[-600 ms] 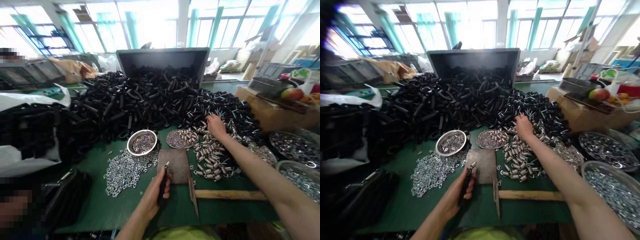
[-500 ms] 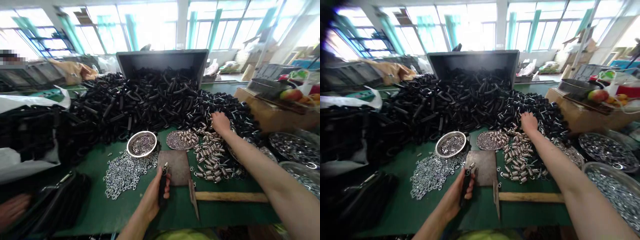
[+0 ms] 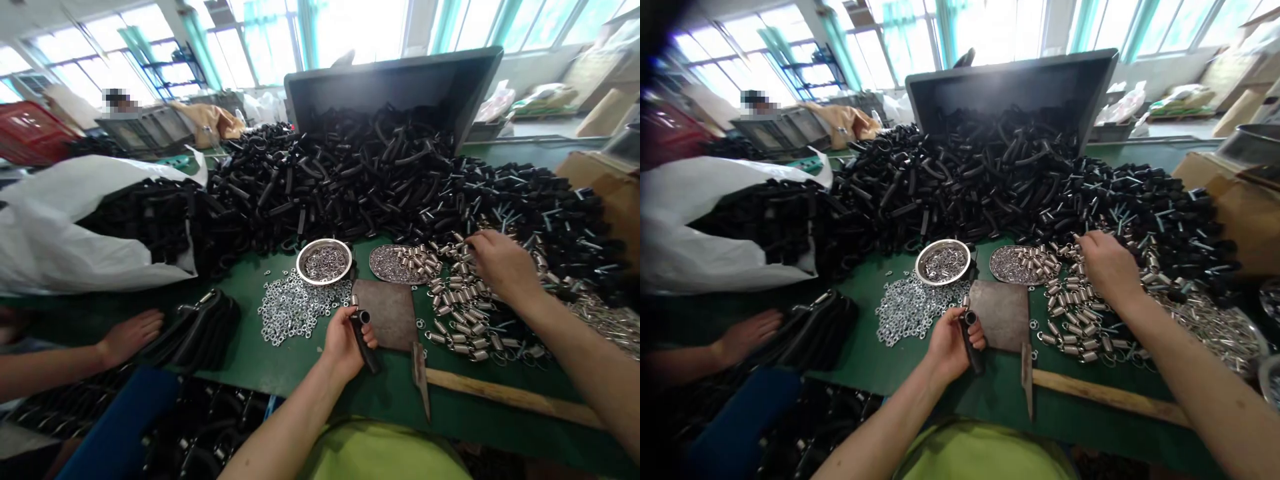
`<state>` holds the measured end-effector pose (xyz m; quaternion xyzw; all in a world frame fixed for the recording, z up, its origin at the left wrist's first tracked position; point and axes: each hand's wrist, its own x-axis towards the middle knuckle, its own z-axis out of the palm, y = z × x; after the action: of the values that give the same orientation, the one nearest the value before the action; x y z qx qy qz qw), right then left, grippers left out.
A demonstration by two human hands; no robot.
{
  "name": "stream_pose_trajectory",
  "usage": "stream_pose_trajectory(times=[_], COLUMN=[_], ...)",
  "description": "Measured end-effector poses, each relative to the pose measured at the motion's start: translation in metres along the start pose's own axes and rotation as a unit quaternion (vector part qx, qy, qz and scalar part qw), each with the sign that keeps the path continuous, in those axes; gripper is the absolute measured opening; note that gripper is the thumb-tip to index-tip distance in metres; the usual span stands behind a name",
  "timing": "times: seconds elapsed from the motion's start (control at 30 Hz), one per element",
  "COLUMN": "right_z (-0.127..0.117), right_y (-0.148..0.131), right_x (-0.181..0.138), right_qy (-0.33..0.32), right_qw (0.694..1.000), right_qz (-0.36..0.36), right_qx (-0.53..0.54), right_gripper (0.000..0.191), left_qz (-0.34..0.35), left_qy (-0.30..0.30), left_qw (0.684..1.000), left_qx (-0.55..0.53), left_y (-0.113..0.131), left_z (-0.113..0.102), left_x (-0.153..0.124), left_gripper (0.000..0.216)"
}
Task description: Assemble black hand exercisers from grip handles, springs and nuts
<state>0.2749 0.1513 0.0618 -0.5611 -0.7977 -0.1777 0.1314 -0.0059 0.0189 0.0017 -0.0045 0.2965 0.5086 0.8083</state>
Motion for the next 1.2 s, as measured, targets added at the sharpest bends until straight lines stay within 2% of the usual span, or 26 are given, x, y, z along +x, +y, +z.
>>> stream_pose_trajectory(times=[0.07,0.13,0.2,0.3,0.4,0.5,0.6,0.67,0.7,0.77,0.83,0.9,0.93,0.97,1.03,1.07,1.1,1.13,1.2], right_z=[-0.009,-0.019,-0.030,-0.037,-0.032,-0.025,-0.023,-0.023,-0.022,-0.020,-0.017,-0.016,-0.016,-0.017,-0.021,-0.023,-0.025,-0.026,-0.028], right_y=[-0.037,-0.076,-0.111,-0.149,-0.169,-0.178,-0.180,-0.179,-0.179,-0.179,-0.180,-0.181,-0.182,-0.182,-0.183,-0.182,-0.182,-0.181,-0.180], right_x=[-0.019,-0.037,-0.053,-0.068,-0.072,-0.068,-0.062,-0.060,-0.060,-0.064,-0.067,-0.067,-0.066,-0.064,-0.060,-0.059,-0.058,-0.058,-0.060], right_qy=[0.048,0.054,0.046,0.038,0.048,0.042,-0.060,-0.097,-0.082,-0.010,0.049,0.047,0.016,-0.032,-0.152,-0.196,-0.213,-0.198,-0.118], right_qw=[0.988,0.951,0.911,0.880,0.883,0.903,0.901,0.896,0.902,0.917,0.919,0.911,0.901,0.882,0.818,0.790,0.781,0.791,0.835], right_qz=[-0.026,-0.041,-0.055,-0.085,-0.112,-0.053,0.028,0.024,-0.002,-0.074,-0.125,-0.103,-0.066,-0.019,0.068,0.090,0.092,0.076,0.004], right_qx=[0.145,0.303,0.407,0.466,0.453,0.424,0.430,0.432,0.424,0.392,0.371,0.396,0.429,0.470,0.550,0.573,0.580,0.574,0.538], right_gripper=[0.016,0.013,0.011,0.011,0.012,0.015,0.025,0.026,0.024,0.021,0.020,0.022,0.023,0.026,0.036,0.038,0.037,0.035,0.032], left_qz=[0.009,0.015,0.022,0.036,0.076,0.128,0.186,0.205,0.209,0.213,0.221,0.235,0.247,0.261,0.278,0.277,0.272,0.269,0.267], left_qy=[0.004,0.007,0.006,0.008,0.021,0.038,0.061,0.069,0.069,0.066,0.060,0.055,0.054,0.054,0.055,0.057,0.062,0.069,0.084], left_qw=[1.000,1.000,1.000,0.999,0.997,0.991,0.978,0.973,0.972,0.972,0.971,0.966,0.961,0.954,0.944,0.945,0.948,0.951,0.955], left_qx=[-0.008,-0.013,-0.010,0.004,0.011,0.030,0.073,0.082,0.079,0.069,0.068,0.092,0.115,0.139,0.167,0.165,0.151,0.132,0.102], left_y=[-0.002,-0.004,-0.005,-0.010,-0.016,-0.021,-0.021,-0.020,-0.019,-0.019,-0.018,-0.019,-0.019,-0.019,-0.018,-0.018,-0.017,-0.016,-0.014], left_z=[0.001,0.002,0.003,0.004,0.003,0.003,0.003,0.003,0.003,0.003,0.003,0.004,0.004,0.005,0.007,0.007,0.008,0.008,0.008], left_x=[0.001,0.001,0.000,0.000,0.001,0.000,-0.003,-0.005,-0.005,-0.005,-0.005,-0.006,-0.007,-0.008,-0.010,-0.011,-0.011,-0.012,-0.012], left_gripper=[0.022,0.022,0.021,0.018,0.014,0.014,0.014,0.015,0.015,0.015,0.015,0.014,0.013,0.013,0.015,0.015,0.016,0.016,0.015])
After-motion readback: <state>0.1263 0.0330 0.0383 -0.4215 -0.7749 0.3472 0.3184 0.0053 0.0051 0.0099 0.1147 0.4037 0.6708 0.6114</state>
